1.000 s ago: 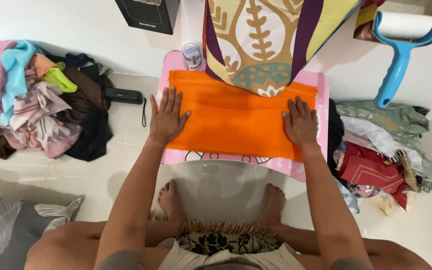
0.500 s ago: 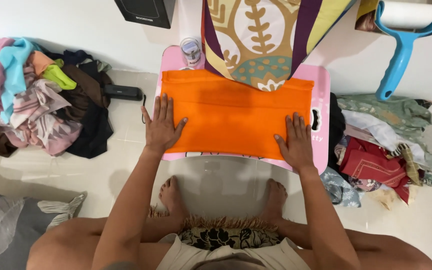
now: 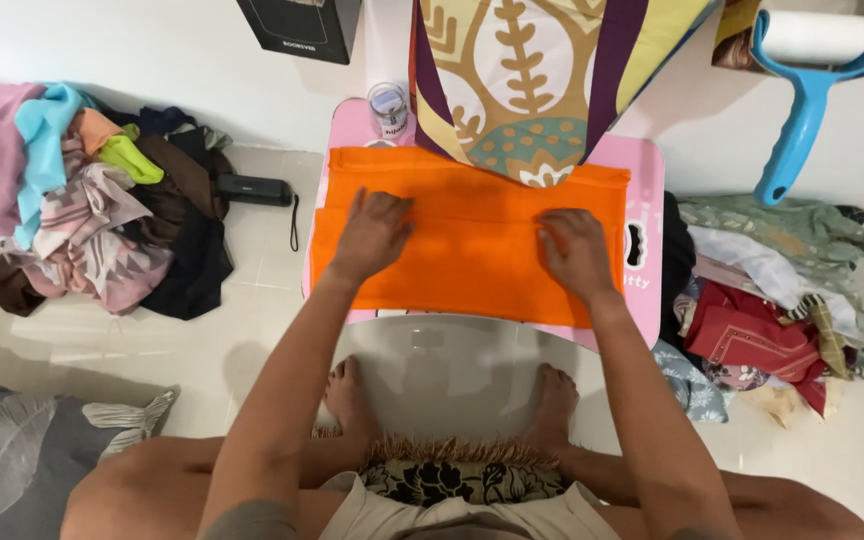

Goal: A person is seen sitting on the floor, smoothing out an orange scarf on a small table, folding it into a rectangle, and then using a lint roller to clean both sides of the folded scarf.

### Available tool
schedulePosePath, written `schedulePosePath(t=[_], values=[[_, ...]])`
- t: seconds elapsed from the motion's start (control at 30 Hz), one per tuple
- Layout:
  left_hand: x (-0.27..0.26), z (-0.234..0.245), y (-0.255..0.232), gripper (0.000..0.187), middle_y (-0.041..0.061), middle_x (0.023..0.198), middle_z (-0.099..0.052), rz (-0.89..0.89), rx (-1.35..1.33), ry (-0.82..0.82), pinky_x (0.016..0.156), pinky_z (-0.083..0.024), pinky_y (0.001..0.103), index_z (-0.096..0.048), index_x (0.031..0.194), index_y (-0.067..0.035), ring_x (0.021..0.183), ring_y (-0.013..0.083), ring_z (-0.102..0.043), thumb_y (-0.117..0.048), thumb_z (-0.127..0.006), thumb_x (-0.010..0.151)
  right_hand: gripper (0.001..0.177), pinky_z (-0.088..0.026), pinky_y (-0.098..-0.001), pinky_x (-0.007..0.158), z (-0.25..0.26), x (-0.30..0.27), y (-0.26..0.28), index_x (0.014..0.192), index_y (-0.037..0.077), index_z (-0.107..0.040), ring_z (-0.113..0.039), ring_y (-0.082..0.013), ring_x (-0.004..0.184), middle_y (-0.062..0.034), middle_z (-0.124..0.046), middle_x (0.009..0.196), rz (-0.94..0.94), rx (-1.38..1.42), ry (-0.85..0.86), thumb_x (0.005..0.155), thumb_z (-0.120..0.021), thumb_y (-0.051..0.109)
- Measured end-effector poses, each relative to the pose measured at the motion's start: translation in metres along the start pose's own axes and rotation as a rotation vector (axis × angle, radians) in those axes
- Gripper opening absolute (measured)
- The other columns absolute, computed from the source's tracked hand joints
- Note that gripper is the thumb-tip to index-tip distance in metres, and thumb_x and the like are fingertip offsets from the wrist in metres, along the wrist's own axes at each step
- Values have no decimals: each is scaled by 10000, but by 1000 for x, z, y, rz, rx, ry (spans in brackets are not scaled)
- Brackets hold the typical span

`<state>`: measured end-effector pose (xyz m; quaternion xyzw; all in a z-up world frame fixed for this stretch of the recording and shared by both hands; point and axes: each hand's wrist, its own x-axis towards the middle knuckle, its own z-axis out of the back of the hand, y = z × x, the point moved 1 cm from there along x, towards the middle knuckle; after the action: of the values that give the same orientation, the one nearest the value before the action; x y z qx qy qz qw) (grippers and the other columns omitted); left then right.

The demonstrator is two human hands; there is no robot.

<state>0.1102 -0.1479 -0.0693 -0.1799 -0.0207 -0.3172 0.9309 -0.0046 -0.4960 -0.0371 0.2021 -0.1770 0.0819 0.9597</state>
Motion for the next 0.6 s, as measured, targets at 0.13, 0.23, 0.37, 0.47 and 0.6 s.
schedulePosePath(t=[0.13,0.23,0.37,0.47,0.6], values=[[25,-10,-22,402,-59,1169,-598,24,-37,84,1251,-223,548,-670,1315,-229,1272,150,-479,-461,-567,1004,204,-444,-383,981,-22,26,12,1115,213,-757,-579,-196,1119,50,-679,1078,-18,44,115,935,-702,290],[31,-7,-29,243,-88,1000,-631,20,-63,85,1222,-230,485,-745,1095,-243,1145,120,-535,-422,-640,968,187,-402,-386,1016,-30,31,20,1053,174,-746,-502,-182,1120,38,-608,1043,-151,61,284,932,-714,312],[31,16,-40,94,-59,933,-636,38,-123,-2,1132,-306,420,-721,961,-197,1052,133,-576,-263,-655,965,33,-382,-409,1034,-21,37,33,939,118,-696,-511,-223,1090,3,-587,973,-220,191,207,937,-701,150],[30,19,-43,159,-30,1060,-625,57,-151,-78,1136,-313,444,-691,1112,-177,1160,159,-545,-279,-644,999,43,-384,-406,1027,-19,37,35,990,115,-681,-509,-229,1105,-7,-586,999,-221,178,127,960,-698,141],[12,21,-50,358,56,1291,-545,67,-134,-176,1196,-274,532,-625,1327,-94,1367,251,-437,-247,-658,1004,281,-410,-479,1065,-4,28,43,1219,31,-654,-513,-347,1274,-141,-604,1285,-97,56,-34,983,-684,181]])
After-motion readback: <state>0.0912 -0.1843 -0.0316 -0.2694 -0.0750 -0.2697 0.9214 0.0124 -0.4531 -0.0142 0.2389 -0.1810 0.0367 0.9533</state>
